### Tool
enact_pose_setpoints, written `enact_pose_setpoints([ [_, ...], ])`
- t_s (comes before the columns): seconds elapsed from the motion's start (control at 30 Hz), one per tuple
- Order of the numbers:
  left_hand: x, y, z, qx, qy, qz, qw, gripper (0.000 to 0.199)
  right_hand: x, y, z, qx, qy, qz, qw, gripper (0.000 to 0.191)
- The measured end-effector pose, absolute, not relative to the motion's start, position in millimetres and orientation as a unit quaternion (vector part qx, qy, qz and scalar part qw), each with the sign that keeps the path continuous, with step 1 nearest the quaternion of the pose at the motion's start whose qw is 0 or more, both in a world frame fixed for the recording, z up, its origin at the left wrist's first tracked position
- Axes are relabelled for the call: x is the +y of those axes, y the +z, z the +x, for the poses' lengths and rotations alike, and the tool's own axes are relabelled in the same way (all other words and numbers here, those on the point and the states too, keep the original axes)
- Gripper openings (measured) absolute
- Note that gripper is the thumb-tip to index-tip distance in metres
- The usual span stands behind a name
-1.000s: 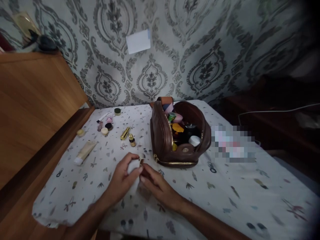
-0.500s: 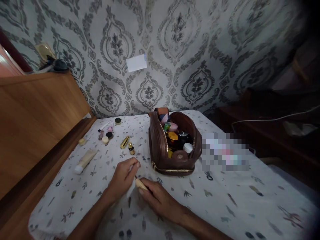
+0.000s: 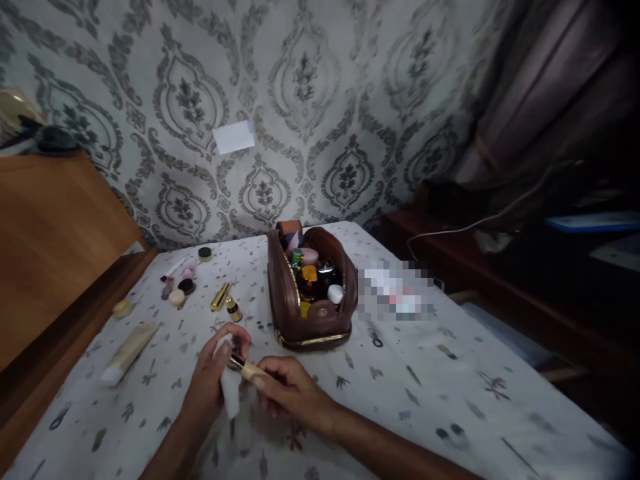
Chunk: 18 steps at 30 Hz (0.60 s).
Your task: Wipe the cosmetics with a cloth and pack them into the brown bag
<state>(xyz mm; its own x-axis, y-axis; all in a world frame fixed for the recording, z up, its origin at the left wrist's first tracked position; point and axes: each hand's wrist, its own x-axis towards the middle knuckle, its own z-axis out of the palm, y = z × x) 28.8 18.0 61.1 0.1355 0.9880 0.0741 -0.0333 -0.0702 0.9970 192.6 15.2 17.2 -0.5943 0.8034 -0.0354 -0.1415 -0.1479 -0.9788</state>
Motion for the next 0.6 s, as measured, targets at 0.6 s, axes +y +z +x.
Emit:
enact_pose_setpoints([
  [0.6,22.0,65.9,52.9,0.464,0.611,0.357,0.532,0.045,20.1,-3.2,182.9,-0.455,0.76,-0.231,0.403,0.061],
])
